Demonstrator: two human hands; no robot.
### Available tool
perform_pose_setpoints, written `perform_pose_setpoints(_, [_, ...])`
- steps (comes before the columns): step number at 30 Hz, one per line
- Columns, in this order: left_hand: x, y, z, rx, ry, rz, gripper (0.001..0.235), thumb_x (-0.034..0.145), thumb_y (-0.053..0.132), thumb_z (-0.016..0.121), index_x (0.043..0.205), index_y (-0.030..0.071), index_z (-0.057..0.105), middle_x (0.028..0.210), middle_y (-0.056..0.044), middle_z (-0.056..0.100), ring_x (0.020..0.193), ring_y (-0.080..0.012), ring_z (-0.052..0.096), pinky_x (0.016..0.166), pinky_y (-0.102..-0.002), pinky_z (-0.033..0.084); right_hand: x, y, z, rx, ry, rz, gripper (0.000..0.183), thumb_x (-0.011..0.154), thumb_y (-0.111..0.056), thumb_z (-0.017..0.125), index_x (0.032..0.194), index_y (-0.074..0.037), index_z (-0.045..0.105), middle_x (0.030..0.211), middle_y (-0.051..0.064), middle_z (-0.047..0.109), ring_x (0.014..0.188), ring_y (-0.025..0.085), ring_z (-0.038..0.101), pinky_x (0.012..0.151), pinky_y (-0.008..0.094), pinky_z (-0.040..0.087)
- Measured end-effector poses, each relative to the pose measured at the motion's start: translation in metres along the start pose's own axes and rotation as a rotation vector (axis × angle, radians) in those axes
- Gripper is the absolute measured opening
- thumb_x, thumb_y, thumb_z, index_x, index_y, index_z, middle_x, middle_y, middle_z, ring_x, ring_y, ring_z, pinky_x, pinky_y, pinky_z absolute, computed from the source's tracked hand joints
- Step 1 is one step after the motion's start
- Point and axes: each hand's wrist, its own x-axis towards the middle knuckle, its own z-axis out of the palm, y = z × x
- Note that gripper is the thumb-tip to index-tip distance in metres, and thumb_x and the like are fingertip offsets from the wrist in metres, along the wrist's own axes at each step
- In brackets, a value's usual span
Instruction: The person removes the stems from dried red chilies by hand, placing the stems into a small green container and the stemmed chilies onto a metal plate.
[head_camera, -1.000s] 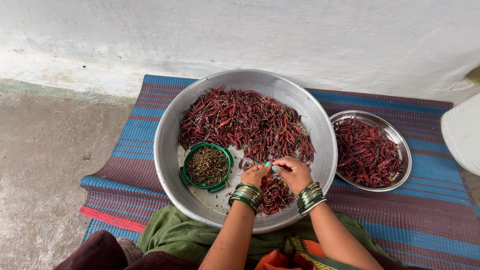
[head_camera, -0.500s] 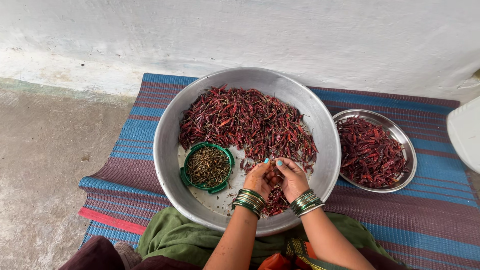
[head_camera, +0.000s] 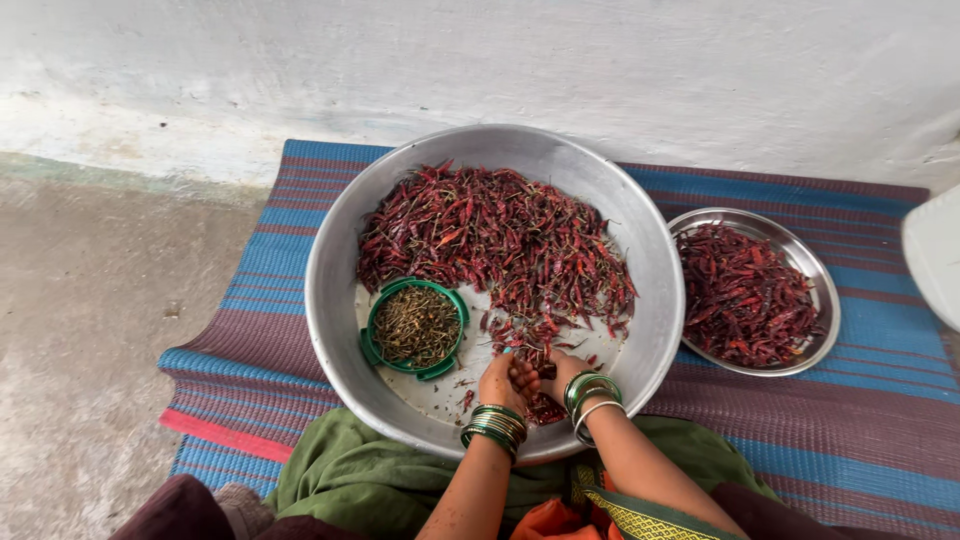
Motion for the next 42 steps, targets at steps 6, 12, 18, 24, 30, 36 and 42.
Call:
perform_pose_setpoints(6, [0.036, -0.010, -0.038, 0.073, -0.029, 0.089, 0.017, 0.099, 0.023, 0.058, 0.104, 0.009, 0.062, 0.080, -0.008, 0.066, 0.066, -0.0217, 0.065, 0.060, -0.038, 0.060, 0.010, 0.012, 0.007, 0.298, 0.203, -0.080, 0.045, 0.092, -0.038, 0.070, 0.128, -0.011, 0.065, 0.118, 0.016, 0.072, 0.106, 0.032, 0.070, 0.095, 0.040, 0.054])
perform_pose_setpoints(12, [0.035, 0.011, -0.036, 0.185, -0.028, 0.169, 0.012, 0.093, 0.014, 0.063, 0.104, 0.009, 0.063, 0.073, -0.006, 0.061, 0.059, -0.0186, 0.061, 0.053, -0.035, 0.054, 0.025, 0.037, 0.022, 0.440, 0.373, -0.405, 0.031, 0.091, -0.031, 0.071, 0.107, -0.005, 0.075, 0.101, 0.014, 0.075, 0.092, 0.028, 0.072, 0.086, 0.038, 0.054])
perform_pose_setpoints(18, [0.011, 0.011, -0.015, 0.290, -0.225, 0.137, 0.019, 0.092, 0.020, 0.074, 0.104, 0.006, 0.071, 0.070, 0.002, 0.059, 0.058, -0.0089, 0.054, 0.051, -0.026, 0.047, 0.011, 0.027, 0.020, 0.523, 0.226, -0.402, 0.027, 0.089, -0.027, 0.071, 0.108, -0.008, 0.077, 0.093, 0.008, 0.078, 0.084, 0.017, 0.072, 0.082, 0.033, 0.055])
perform_pose_setpoints(24, [0.013, 0.016, -0.018, 0.335, -0.186, 0.170, 0.015, 0.091, 0.014, 0.073, 0.103, 0.005, 0.070, 0.074, 0.003, 0.064, 0.059, -0.0070, 0.054, 0.053, -0.025, 0.046, 0.019, 0.033, 0.022, 0.593, 0.142, -0.423, 0.027, 0.087, -0.029, 0.075, 0.102, -0.007, 0.077, 0.089, 0.007, 0.078, 0.083, 0.013, 0.068, 0.083, 0.032, 0.055])
perform_pose_setpoints(30, [0.000, 0.027, -0.013, 0.290, -0.141, 0.154, 0.005, 0.090, 0.013, 0.071, 0.094, 0.010, 0.068, 0.073, 0.003, 0.063, 0.059, -0.0066, 0.055, 0.052, -0.024, 0.045, 0.014, 0.028, 0.020, 0.578, 0.262, -0.411, 0.026, 0.086, -0.028, 0.075, 0.099, -0.006, 0.073, 0.088, 0.005, 0.075, 0.083, 0.013, 0.067, 0.083, 0.032, 0.053])
perform_pose_setpoints(36, [-0.005, 0.027, -0.011, 0.359, -0.109, 0.166, 0.004, 0.090, 0.013, 0.074, 0.091, 0.010, 0.072, 0.074, 0.002, 0.066, 0.060, -0.0075, 0.057, 0.053, -0.024, 0.046, -0.030, -0.003, -0.007, 0.485, 0.368, -0.251, 0.040, 0.085, -0.030, 0.074, 0.120, -0.017, 0.060, 0.080, 0.005, 0.064, 0.073, 0.021, 0.065, 0.070, 0.035, 0.055])
perform_pose_setpoints(42, [0.012, 0.019, -0.022, 0.368, -0.153, 0.115, 0.008, 0.089, 0.012, 0.074, 0.085, 0.009, 0.067, 0.073, 0.002, 0.065, 0.061, -0.0082, 0.058, 0.053, -0.026, 0.048, -0.037, -0.008, 0.000, 0.241, 0.438, -0.559, 0.020, 0.088, -0.023, 0.072, 0.108, -0.017, 0.070, 0.097, 0.003, 0.059, 0.080, 0.022, 0.067, 0.071, 0.037, 0.055])
